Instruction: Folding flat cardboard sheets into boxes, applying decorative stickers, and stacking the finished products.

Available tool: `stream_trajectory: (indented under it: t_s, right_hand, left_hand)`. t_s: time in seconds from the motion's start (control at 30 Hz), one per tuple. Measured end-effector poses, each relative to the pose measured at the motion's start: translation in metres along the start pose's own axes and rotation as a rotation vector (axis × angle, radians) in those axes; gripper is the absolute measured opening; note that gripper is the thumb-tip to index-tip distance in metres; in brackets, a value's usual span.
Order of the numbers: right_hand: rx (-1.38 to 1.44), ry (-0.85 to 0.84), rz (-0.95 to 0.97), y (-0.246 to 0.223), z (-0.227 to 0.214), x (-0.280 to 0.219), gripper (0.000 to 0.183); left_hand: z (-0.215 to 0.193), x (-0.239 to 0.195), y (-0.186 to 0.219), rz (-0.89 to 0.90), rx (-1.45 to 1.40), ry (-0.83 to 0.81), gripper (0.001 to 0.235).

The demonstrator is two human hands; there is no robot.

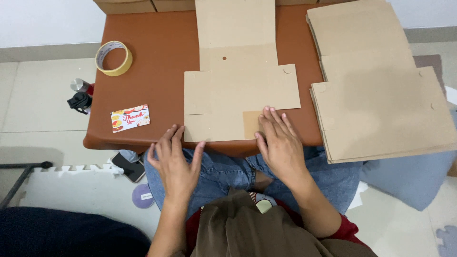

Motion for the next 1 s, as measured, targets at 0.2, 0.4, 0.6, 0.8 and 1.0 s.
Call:
stream_trajectory:
  t_s: [0.2, 0.4, 0.6, 0.8, 1.0]
  right_hand:
    - [0.039, 0.021, -0.001, 0.001, 0.000, -0.001, 0.039]
    - [0.087, 0.057, 0.012, 0.005, 0.001, -0.003, 0.033]
    - [0.132, 0.116, 0.067, 0.012, -0.007, -0.002, 0.032]
    - [-0.038, 0.056, 0.312, 0.035, -0.007, -0.016, 0.070]
    - [0.345, 0.210, 0.263, 0.034, -0.013, -0.002, 0.087]
  left_hand:
    - [0.020, -0.017, 0.027, 0.081, -0.417, -0.031, 0.066]
    - [0.031, -0.027, 0.081, 0.325, -0.313, -0.192, 0.050]
    - [0.051, -0.001, 0.059, 0.206, -0.271, -0.159, 0.051]
    - [0.046, 0.036, 0.028, -0.133, -0.121, -0.141, 0.125]
    - [0.038, 0.042, 0.046, -0.007, -0.408, -0.152, 0.116]
Point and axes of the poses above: each hand's wrist, its own x-axis towards the middle knuckle, its own z-axis out of the palm, y = z × x, the point moved 7 cm from there along x, towards the middle knuckle, and after that the axes turned 9 degrees about -z, right-handed, at the moved point
